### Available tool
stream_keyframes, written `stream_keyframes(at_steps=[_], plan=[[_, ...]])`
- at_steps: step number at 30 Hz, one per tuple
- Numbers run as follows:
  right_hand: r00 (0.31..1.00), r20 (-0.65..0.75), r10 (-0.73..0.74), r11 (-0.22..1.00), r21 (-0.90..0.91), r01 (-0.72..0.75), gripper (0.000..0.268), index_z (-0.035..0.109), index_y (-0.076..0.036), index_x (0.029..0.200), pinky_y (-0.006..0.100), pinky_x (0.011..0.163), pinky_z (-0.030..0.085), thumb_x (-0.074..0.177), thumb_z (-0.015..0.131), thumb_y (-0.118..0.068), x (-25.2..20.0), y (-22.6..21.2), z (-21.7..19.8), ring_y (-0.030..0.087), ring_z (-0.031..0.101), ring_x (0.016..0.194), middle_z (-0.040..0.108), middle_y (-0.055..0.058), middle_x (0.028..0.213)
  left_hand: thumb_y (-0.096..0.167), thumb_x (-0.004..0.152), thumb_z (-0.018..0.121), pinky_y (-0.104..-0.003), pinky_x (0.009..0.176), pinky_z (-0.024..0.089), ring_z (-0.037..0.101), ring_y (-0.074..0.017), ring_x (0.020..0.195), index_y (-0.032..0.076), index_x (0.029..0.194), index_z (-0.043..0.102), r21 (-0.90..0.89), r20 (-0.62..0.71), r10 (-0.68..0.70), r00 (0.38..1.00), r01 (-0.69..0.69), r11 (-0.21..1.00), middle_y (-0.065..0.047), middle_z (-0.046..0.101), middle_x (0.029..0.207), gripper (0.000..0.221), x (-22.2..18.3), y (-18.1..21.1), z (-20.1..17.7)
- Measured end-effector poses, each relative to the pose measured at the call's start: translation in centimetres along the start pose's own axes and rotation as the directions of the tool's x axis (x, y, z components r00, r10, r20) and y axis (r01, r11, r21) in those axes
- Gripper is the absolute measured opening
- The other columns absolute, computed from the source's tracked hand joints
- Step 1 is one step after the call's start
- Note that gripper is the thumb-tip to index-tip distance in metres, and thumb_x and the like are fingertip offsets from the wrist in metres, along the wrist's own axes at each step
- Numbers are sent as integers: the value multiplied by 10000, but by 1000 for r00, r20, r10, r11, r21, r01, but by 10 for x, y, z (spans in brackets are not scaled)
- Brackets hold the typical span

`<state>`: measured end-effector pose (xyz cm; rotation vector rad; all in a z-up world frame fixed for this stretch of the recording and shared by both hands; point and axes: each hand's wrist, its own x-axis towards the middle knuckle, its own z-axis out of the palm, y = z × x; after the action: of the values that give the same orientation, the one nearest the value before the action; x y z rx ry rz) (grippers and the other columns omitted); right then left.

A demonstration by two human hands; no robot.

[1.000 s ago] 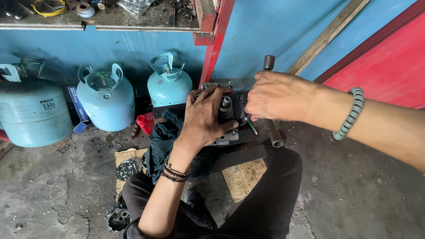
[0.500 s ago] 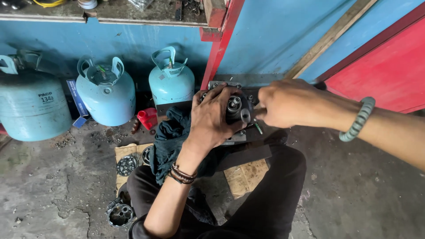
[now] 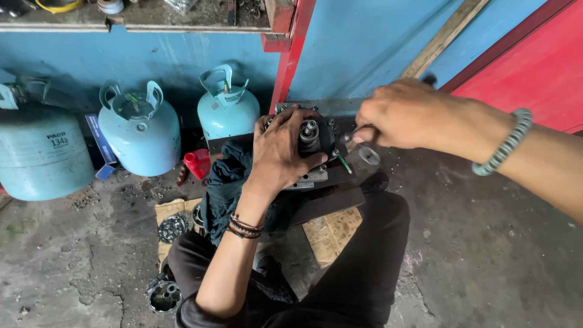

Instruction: Repairing a mechanical component by tightening or loosening bolts with a T-handle socket wrench

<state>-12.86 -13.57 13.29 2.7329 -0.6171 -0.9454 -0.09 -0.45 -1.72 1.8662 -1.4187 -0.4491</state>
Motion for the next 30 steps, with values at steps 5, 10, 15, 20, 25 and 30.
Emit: stream_keyframes(at_steps=[5, 10, 15, 20, 25, 30], plan=[[847, -315, -428, 898, -248, 363, 451, 666, -149, 700, 413, 959, 445, 941, 557, -514, -3, 29, 29, 240, 715, 749, 726, 35, 651, 391, 720, 891, -526, 1190, 180, 414, -237, 1488, 236, 1355, 531, -1, 11, -8, 1000, 8, 1000, -67, 687, 1356, 746, 1, 2, -3], [778, -323, -539, 822, -402, 402, 433, 660, -219, 727, 425, 1049, 350, 954, 518, -559, 9, 28, 35, 193, 629, 850, 702, -46, 705, 398, 725, 887, -514, 1194, 180, 421, -239, 1484, 236, 1360, 529, 8, 27, -11, 1000, 11, 1000, -69, 693, 1345, 747, 1, 4, -6], [577, -362, -732, 632, -676, 379, 233, 686, -186, 1075, 487, 1306, 138, 858, 608, -224, 28, 46, 59, 224, 513, 1370, 685, -28, 1205, 408, 712, 883, -515, 1196, 177, 428, -236, 1480, 243, 1354, 530, -16, 24, -6, 1000, 7, 1000, -59, 701, 1331, 751, 0, 3, -5], [517, -275, -810, 435, -874, 216, 161, 628, -269, 1004, 555, 1297, -6, 859, 576, -220, 25, 32, 39, 163, 507, 1315, 646, -86, 1091, 384, 718, 879, -528, 1195, 180, 428, -242, 1479, 233, 1354, 538, -26, 17, -8, 1000, 9, 1000, -62, 702, 1329, 737, 0, 3, -6], [453, -241, -858, 304, -950, 70, 346, 556, -267, 1188, 555, 1297, -55, 849, 489, -241, 35, 33, 40, 108, 414, 1412, 599, -117, 1265, 373, 720, 880, -537, 1193, 181, 427, -241, 1480, 244, 1355, 536, -21, 29, -24, 999, 25, 999, -59, 705, 1327, 734, 1, 0, -3], [604, 132, -786, 232, -843, 485, 291, 689, -194, 1119, 563, 1146, 285, 930, 631, -407, 28, 14, 20, 213, 653, 924, 757, 8, 978, 379, 722, 876, -542, 1187, 185, 430, -233, 1475, 239, 1334, 543, -37, 10, 4, 1000, -3, 999, -48, 707, 1325, 710, 2, -2, 0]])
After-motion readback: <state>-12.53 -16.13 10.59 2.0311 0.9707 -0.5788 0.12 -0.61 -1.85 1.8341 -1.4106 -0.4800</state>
